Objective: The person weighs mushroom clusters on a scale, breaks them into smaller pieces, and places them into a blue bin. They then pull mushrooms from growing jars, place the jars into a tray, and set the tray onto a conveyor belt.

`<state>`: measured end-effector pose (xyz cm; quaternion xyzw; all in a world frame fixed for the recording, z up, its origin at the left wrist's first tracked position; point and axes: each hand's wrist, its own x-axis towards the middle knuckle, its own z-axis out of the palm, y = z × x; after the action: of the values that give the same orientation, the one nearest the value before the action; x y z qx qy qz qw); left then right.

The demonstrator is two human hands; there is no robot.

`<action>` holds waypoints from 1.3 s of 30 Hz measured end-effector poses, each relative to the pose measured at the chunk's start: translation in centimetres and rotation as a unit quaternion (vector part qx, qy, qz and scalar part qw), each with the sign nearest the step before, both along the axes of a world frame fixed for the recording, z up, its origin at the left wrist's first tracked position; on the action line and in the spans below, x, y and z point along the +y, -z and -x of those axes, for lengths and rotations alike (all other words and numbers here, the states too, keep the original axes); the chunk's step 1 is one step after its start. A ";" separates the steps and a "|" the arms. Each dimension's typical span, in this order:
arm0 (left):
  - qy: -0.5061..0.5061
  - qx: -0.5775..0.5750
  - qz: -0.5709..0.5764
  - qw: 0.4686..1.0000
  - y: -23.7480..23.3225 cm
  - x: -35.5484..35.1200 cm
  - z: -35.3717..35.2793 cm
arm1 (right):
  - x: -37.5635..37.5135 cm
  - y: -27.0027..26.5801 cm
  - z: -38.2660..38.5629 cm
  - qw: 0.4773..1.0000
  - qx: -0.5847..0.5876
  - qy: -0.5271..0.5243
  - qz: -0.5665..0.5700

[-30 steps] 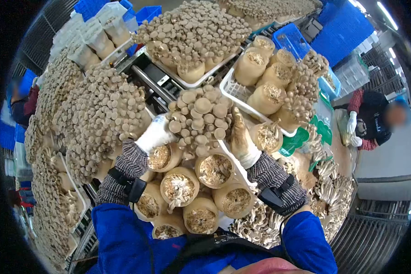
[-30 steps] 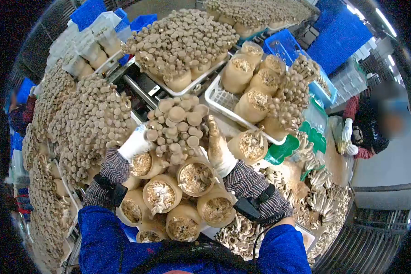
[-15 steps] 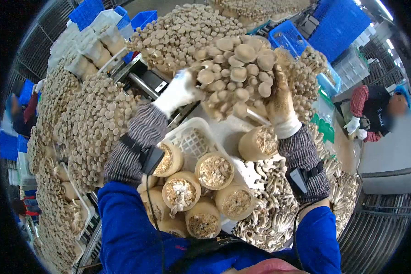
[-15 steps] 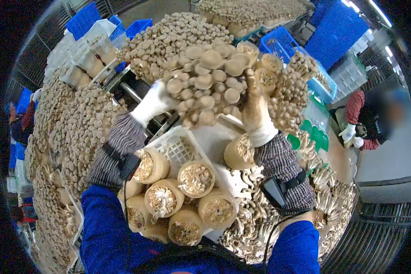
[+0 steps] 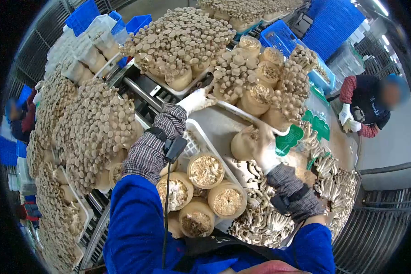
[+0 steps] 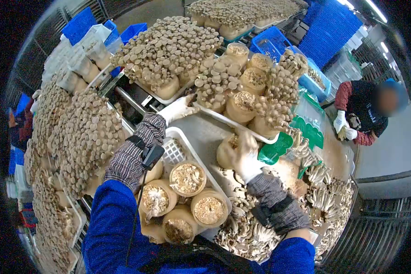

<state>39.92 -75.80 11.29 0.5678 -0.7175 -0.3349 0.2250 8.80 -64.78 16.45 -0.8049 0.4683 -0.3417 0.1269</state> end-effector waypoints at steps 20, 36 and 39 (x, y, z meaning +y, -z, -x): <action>-0.575 0.265 0.153 0.758 -1.5 51.7 -13.4 | 1.3 -4.6 -6.8 0.955 0.141 -0.192 0.176; -0.554 0.307 -0.069 0.771 4.9 57.1 -0.7 | 3.2 -1.8 -14.6 0.872 0.302 -0.361 0.135; -0.611 0.166 0.120 0.765 8.2 56.1 -2.0 | 3.6 -1.3 -16.9 0.873 0.354 -0.335 0.008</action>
<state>41.92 -19.73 3.13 0.7902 -0.2049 -0.1271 0.5635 25.74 -61.17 17.74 -0.9816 0.1816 0.0249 0.0533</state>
